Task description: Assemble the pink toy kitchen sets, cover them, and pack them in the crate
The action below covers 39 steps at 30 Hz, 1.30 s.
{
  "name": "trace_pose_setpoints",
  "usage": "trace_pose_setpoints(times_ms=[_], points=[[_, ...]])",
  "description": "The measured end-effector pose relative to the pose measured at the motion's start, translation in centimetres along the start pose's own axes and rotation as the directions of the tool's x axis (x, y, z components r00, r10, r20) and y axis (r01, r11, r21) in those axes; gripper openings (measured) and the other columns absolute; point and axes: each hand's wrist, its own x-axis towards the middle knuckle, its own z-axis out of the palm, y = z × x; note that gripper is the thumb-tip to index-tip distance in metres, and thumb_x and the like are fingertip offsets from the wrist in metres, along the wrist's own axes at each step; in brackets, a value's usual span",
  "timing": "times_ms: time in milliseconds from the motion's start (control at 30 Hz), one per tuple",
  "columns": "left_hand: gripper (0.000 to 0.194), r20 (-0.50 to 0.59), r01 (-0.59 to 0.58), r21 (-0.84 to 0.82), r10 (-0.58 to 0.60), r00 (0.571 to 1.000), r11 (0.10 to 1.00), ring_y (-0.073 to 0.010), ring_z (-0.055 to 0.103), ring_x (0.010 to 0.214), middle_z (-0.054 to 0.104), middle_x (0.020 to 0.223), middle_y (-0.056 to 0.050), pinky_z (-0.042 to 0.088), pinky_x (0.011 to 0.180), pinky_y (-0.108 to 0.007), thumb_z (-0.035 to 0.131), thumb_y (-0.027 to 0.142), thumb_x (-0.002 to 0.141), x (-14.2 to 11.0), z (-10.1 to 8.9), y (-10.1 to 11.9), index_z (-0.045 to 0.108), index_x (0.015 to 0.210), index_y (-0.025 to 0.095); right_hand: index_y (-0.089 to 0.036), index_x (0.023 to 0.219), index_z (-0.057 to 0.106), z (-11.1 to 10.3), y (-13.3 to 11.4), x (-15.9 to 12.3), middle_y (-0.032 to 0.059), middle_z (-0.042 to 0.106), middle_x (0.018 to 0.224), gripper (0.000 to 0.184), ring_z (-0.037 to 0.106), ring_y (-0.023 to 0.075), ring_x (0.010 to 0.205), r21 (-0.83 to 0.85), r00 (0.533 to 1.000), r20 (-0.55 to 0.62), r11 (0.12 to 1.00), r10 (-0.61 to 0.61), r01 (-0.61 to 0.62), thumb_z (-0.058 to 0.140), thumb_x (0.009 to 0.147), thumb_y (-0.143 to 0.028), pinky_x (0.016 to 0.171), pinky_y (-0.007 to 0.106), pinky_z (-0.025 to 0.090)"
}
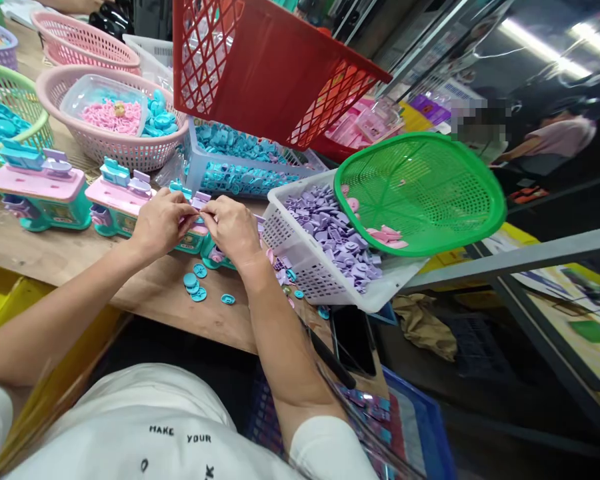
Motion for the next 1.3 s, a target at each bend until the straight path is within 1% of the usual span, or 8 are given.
trace_pose_setpoints(times_ms=[233,500,800,933,1033,1133,1233,1300], points=[[0.032,-0.047,-0.030,-0.030,0.029,0.998,0.999,-0.0221,0.054,0.076,0.067,0.083,-0.008,0.046,0.071,-0.037,0.053,0.033,0.096,-0.1,0.3,-0.4,0.080,0.095,0.017,-0.023,0.110,0.075,1.2,-0.1,-0.7,0.0053,0.074,0.105,0.024,0.068,0.0190,0.096,-0.064,0.999,-0.036,0.998,-0.027,0.025,0.053,0.106,-0.029,0.075,0.027,0.043],[0.032,-0.111,-0.039,0.023,0.041,0.993,0.999,-0.0237,0.057,0.089,0.068,0.094,-0.009,0.046,0.074,-0.036,0.049,0.034,0.101,-0.8,0.8,0.5,0.077,0.100,0.020,-0.019,0.101,0.070,2.7,-0.4,-1.7,0.0064,0.071,0.103,0.026,0.063,0.0182,0.098,-0.160,0.984,-0.159,0.985,-0.085,0.059,0.046,0.108,-0.026,0.077,0.026,0.041],[0.037,0.086,0.061,0.034,-0.064,0.994,0.998,-0.0248,0.053,0.103,0.068,0.113,-0.010,0.048,0.088,-0.041,0.040,0.037,0.106,-0.8,-0.2,1.7,0.070,0.104,0.016,-0.022,0.104,0.065,3.1,0.7,-1.4,0.0068,0.064,0.104,0.025,0.058,0.0232,0.105,-0.004,0.986,-0.135,0.995,-0.102,0.102,0.040,0.108,-0.025,0.088,0.031,0.046],[0.038,0.191,-0.006,0.091,-0.012,0.982,0.996,-0.0298,0.054,0.115,0.064,0.118,-0.011,0.044,0.102,-0.052,0.034,0.035,0.107,-1.3,-0.5,2.2,0.066,0.115,0.016,-0.021,0.107,0.064,3.6,0.5,-1.2,0.0090,0.061,0.109,0.030,0.054,0.0275,0.114,0.105,0.992,-0.092,0.990,-0.083,0.093,0.034,0.109,-0.023,0.094,0.038,0.048],[0.038,0.197,-0.076,0.093,0.056,0.979,0.993,-0.0321,0.057,0.114,0.063,0.119,-0.013,0.042,0.105,-0.057,0.034,0.032,0.105,-1.7,-0.4,1.8,0.062,0.124,0.016,-0.021,0.114,0.063,3.3,0.2,-1.1,0.0101,0.061,0.114,0.028,0.053,0.0290,0.119,0.126,0.994,-0.084,0.989,-0.066,0.076,0.036,0.108,-0.023,0.098,0.041,0.049],[0.041,0.121,-0.097,0.064,0.089,0.989,0.993,-0.0343,0.057,0.118,0.060,0.131,-0.017,0.042,0.105,-0.059,0.038,0.030,0.103,-2.8,-0.5,1.8,0.055,0.138,0.017,-0.021,0.123,0.063,2.0,0.7,-3.0,0.0104,0.062,0.120,0.028,0.053,0.0285,0.123,0.151,0.986,-0.154,0.985,-0.058,0.081,0.041,0.107,-0.023,0.104,0.043,0.048],[0.045,0.044,-0.121,-0.011,0.122,0.992,0.993,-0.0351,0.054,0.124,0.055,0.142,-0.017,0.042,0.106,-0.058,0.049,0.030,0.100,-4.9,-0.4,2.7,0.052,0.144,0.020,-0.021,0.123,0.066,1.1,2.3,-7.8,0.0104,0.065,0.118,0.027,0.058,0.0257,0.117,0.203,0.974,-0.226,0.976,-0.029,0.076,0.046,0.106,-0.027,0.104,0.041,0.048],[0.041,0.050,-0.193,-0.065,0.196,0.979,0.979,-0.0341,0.054,0.120,0.059,0.138,-0.016,0.044,0.103,-0.055,0.054,0.031,0.098,-6.2,0.1,3.6,0.058,0.138,0.021,-0.020,0.118,0.069,1.4,3.5,-11.5,0.0103,0.068,0.111,0.023,0.061,0.0254,0.108,0.218,0.979,-0.201,0.973,-0.034,0.079,0.055,0.103,-0.030,0.099,0.041,0.050]])
